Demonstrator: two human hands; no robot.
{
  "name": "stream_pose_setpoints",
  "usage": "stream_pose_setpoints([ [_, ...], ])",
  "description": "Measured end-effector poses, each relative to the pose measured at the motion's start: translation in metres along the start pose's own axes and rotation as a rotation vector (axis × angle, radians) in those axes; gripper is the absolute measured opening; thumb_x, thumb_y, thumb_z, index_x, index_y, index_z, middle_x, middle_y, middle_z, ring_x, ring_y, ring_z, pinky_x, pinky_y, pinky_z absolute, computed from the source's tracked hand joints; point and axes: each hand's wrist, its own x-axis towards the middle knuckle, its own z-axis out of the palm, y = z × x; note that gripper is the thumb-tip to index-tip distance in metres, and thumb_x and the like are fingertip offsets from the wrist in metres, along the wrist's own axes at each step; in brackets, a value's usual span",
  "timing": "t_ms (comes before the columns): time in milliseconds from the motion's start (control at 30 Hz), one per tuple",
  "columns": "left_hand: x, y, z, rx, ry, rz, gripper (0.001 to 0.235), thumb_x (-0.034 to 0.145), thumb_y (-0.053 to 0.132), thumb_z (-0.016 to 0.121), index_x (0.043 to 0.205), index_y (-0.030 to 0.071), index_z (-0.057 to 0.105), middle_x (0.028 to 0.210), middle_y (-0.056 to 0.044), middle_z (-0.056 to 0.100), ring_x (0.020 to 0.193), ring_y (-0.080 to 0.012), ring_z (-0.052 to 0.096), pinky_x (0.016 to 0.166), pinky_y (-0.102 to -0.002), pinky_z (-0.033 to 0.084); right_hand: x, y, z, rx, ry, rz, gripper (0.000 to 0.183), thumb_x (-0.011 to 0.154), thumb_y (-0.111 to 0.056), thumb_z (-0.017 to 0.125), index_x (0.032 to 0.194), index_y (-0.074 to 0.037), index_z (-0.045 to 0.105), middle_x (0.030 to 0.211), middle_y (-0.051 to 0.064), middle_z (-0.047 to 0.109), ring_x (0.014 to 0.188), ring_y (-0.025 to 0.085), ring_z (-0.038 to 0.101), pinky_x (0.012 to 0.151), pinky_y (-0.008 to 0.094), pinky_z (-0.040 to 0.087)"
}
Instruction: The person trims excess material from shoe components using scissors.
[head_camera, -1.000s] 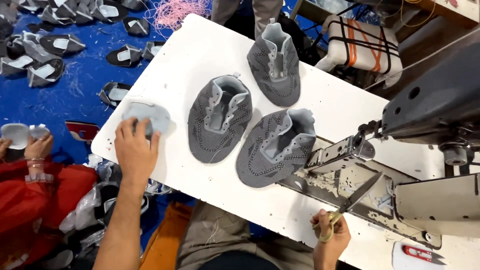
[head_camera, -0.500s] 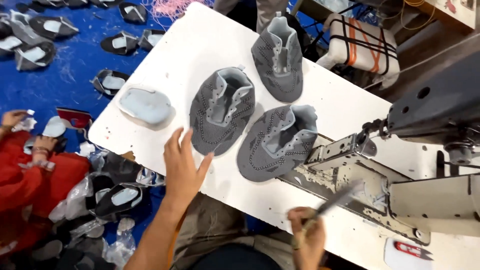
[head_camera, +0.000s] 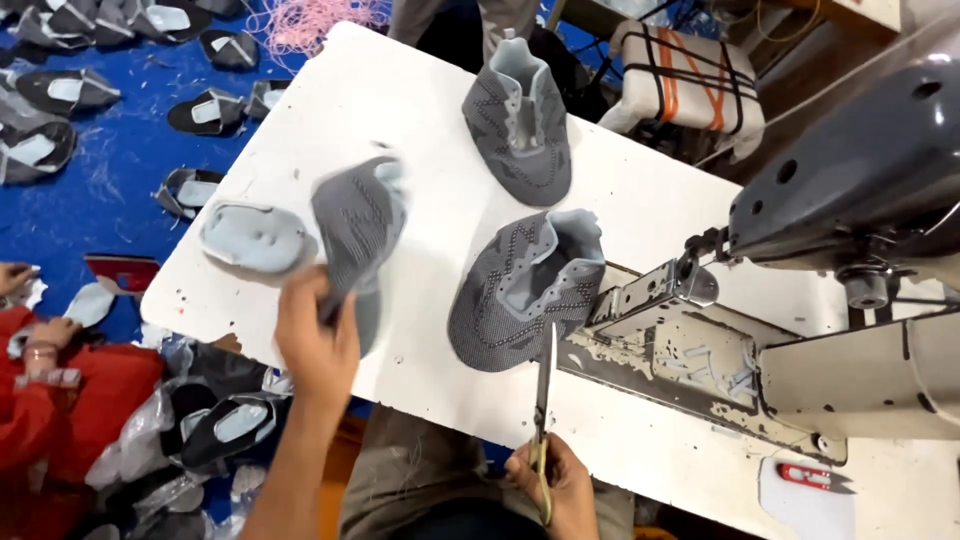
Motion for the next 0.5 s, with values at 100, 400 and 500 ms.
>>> stream_pose_setpoints([
  [100,-0.034,0.039,-0.022,0.170,0.012,0.298,0.023,0.095,-0.002,0.070,0.117,-0.002,0.063,0.123,-0.019,0.069,0.114,-0.0344,0.071,0.094,-0.042,0.059,-0.007,-0.006,0.002,0.045,0.019,0.043,0.024,0.083,-0.013,0.081,0.090,0.002,0.064,0.078,0.009,0.068,0.069,0.016,0.063,0.066,0.031,0.053],
  [400,-0.066,0.031,0.004,0.471,-0.255,0.359,0.019,0.084,0.000,0.069,0.103,0.002,0.070,0.113,-0.014,0.068,0.113,-0.0382,0.067,0.089,-0.045,0.054,-0.010,-0.043,0.022,0.094,-0.045,-0.012,0.025,0.089,-0.019,0.075,0.093,0.004,0.066,0.079,0.013,0.071,0.069,0.018,0.066,0.065,0.031,0.054],
  [500,-0.079,0.029,-0.008,0.269,-0.252,0.359,0.019,0.083,0.000,0.072,0.101,0.003,0.068,0.113,-0.015,0.067,0.117,-0.0404,0.066,0.094,-0.045,0.054,-0.009,-0.038,0.015,0.085,-0.086,-0.029,0.025,0.089,-0.018,0.076,0.093,0.005,0.065,0.080,0.013,0.071,0.069,0.018,0.066,0.065,0.031,0.055],
])
